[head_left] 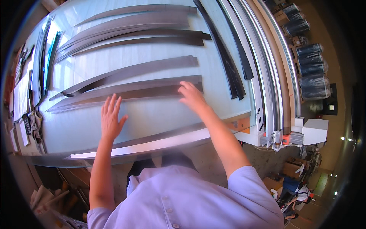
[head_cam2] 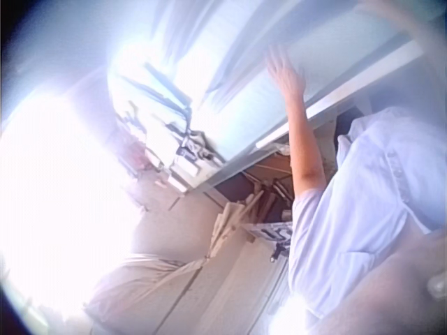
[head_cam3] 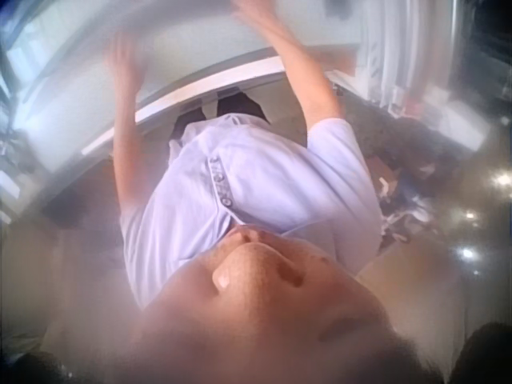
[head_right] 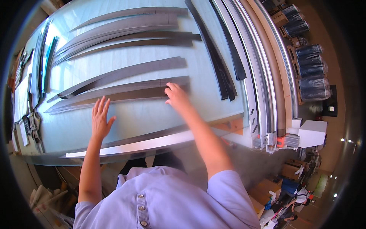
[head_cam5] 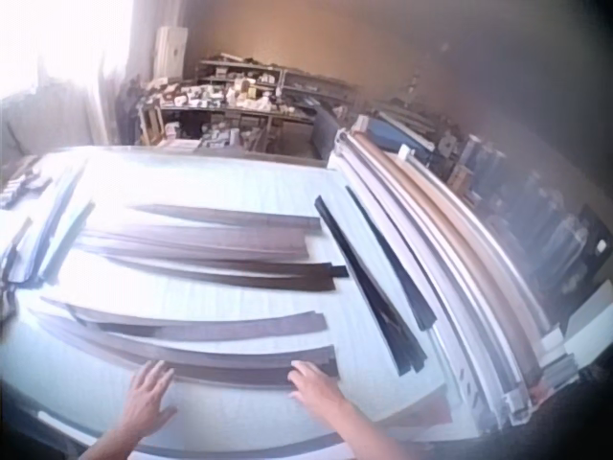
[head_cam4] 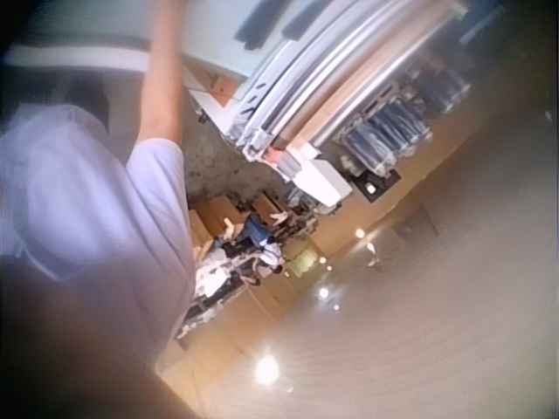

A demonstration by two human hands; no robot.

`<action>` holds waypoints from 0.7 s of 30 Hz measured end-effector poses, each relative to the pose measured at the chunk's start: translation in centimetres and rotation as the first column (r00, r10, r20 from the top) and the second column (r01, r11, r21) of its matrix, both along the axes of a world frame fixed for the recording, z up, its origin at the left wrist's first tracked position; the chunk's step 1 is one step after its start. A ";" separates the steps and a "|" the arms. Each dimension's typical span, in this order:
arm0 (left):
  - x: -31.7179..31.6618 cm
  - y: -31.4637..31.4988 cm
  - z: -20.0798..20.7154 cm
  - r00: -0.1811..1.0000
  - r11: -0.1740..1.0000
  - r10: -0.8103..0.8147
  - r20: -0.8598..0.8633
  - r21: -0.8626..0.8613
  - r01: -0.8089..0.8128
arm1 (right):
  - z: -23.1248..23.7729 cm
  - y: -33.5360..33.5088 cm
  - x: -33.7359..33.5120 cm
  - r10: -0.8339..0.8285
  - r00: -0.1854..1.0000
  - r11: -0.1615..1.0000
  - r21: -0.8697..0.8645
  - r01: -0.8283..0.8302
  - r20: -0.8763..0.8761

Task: The person handles long, thin strips on a glass table, peeling a white protective layer from some of the strips and placing them in rows.

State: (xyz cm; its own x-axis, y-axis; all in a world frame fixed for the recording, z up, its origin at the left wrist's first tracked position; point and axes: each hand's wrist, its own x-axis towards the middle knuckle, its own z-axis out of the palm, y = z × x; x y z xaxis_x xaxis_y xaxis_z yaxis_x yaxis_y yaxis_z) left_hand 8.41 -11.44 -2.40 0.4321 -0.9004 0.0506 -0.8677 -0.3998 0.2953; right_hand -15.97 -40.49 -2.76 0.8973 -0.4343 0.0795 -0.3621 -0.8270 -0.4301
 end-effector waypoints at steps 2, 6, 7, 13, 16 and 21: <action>1.6 -1.8 -0.6 0.992 0.997 0.057 0.112 0.043 -0.062 | -0.3 -1.2 0.4 0.022 0.998 0.999 0.032 -0.020 -0.054; 2.9 -2.6 -1.4 0.997 0.996 0.069 0.040 0.059 -0.071 | -1.0 -2.5 0.2 0.087 0.996 0.996 -0.014 -0.087 -0.001; 3.0 -2.7 -1.4 0.997 0.996 0.066 0.028 0.054 -0.067 | -1.0 -2.8 0.3 0.101 0.993 0.992 -0.069 -0.106 -0.068; 4.5 -2.1 -1.5 0.996 0.981 0.030 0.089 -0.193 -0.012 | 6.2 -2.3 1.8 0.138 0.936 0.950 -0.312 -0.031 0.325; 2.8 -1.6 0.5 0.986 0.931 0.010 0.169 -0.361 0.053 | 7.5 0.0 -0.8 0.123 0.892 0.930 -0.365 0.050 0.434; -2.0 2.8 0.2 0.971 0.975 -0.196 0.134 -0.075 0.207 | 1.7 4.8 -8.7 0.045 0.967 0.988 -0.153 -0.007 0.250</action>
State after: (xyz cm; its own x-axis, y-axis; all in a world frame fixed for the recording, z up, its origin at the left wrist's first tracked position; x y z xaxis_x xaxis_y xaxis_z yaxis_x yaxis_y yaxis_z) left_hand 6.41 -8.66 -2.17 0.2275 -0.9579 0.1753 -0.9600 -0.1905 0.2053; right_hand -24.64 -35.65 -1.04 0.8506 -0.3767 0.3667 -0.2353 -0.8965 -0.3753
